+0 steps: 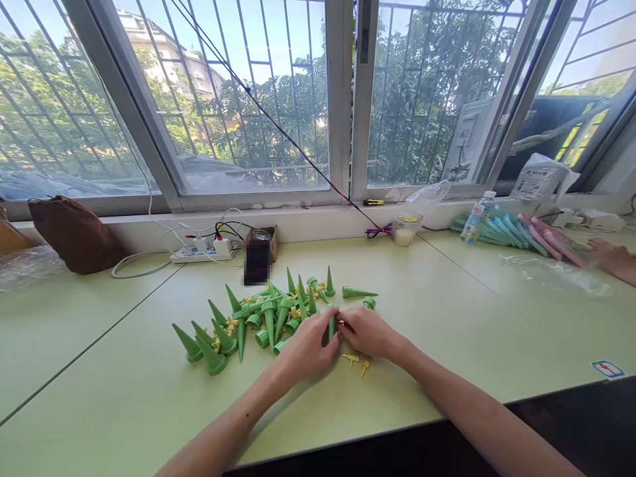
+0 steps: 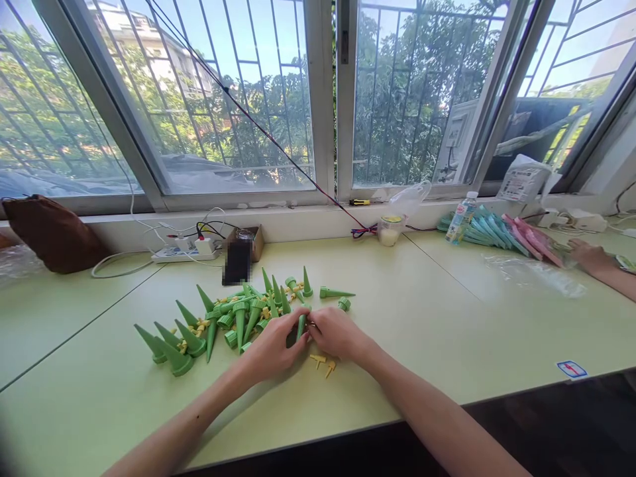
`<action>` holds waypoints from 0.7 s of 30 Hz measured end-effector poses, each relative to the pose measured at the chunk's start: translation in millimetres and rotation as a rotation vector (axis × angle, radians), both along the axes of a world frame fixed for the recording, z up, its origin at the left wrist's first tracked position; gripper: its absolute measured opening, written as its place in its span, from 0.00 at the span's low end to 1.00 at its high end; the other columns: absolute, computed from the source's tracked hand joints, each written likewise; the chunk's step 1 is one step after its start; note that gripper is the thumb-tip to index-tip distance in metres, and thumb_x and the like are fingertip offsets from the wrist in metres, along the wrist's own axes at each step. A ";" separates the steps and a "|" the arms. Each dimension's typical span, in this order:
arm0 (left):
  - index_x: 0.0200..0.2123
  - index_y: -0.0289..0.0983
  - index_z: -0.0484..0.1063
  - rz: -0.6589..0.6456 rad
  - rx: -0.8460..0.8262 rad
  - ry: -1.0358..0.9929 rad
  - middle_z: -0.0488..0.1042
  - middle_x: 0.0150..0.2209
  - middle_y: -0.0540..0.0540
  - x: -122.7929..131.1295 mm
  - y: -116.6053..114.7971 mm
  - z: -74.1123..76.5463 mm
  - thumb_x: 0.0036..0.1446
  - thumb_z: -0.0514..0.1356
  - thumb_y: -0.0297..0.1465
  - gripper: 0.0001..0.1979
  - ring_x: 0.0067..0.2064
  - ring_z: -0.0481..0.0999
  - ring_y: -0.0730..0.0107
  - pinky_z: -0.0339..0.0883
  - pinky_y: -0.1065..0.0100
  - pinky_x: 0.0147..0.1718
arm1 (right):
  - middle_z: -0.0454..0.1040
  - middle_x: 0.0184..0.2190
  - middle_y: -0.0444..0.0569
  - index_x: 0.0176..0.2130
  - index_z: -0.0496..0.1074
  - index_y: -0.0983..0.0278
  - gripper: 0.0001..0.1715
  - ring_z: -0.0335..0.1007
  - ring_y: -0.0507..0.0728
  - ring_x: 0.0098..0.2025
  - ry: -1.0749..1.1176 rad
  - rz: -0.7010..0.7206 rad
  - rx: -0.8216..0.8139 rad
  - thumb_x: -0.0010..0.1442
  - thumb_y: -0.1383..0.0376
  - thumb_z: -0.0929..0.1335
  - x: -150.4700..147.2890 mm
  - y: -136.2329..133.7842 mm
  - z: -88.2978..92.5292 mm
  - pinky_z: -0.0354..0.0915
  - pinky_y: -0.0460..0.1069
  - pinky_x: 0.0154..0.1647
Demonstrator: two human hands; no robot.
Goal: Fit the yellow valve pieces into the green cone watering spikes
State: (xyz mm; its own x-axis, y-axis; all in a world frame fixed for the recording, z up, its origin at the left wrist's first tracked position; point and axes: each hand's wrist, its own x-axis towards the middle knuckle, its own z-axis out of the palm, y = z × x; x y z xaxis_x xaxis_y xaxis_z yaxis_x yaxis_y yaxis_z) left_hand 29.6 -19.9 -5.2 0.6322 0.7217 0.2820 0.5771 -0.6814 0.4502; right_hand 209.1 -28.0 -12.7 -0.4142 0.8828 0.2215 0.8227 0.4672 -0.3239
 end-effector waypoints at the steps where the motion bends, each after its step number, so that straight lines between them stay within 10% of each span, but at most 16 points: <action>1: 0.49 0.40 0.65 0.000 0.002 0.000 0.74 0.36 0.45 -0.1 0.2 -0.3 0.62 0.53 0.31 0.12 0.38 0.74 0.61 0.65 0.66 0.37 | 0.77 0.30 0.51 0.31 0.71 0.66 0.11 0.69 0.53 0.29 -0.003 0.000 0.000 0.63 0.70 0.62 0.0 -0.1 0.0 0.51 0.46 0.29; 21: 0.51 0.39 0.65 0.010 0.005 0.022 0.75 0.38 0.43 0.0 -0.1 -0.8 0.62 0.53 0.32 0.14 0.40 0.75 0.59 0.67 0.63 0.39 | 0.77 0.31 0.52 0.32 0.71 0.67 0.11 0.70 0.55 0.31 -0.038 0.004 -0.020 0.63 0.70 0.62 1.1 -1.0 1.5 0.52 0.47 0.31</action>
State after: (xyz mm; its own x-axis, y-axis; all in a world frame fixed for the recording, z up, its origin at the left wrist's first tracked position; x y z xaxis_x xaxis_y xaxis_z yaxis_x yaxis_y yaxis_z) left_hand 29.7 -19.9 -5.9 0.6308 0.7269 0.2713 0.5939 -0.6774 0.4341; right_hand 210.2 -28.9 -11.2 -0.4258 0.8850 0.1884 0.8324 0.4647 -0.3018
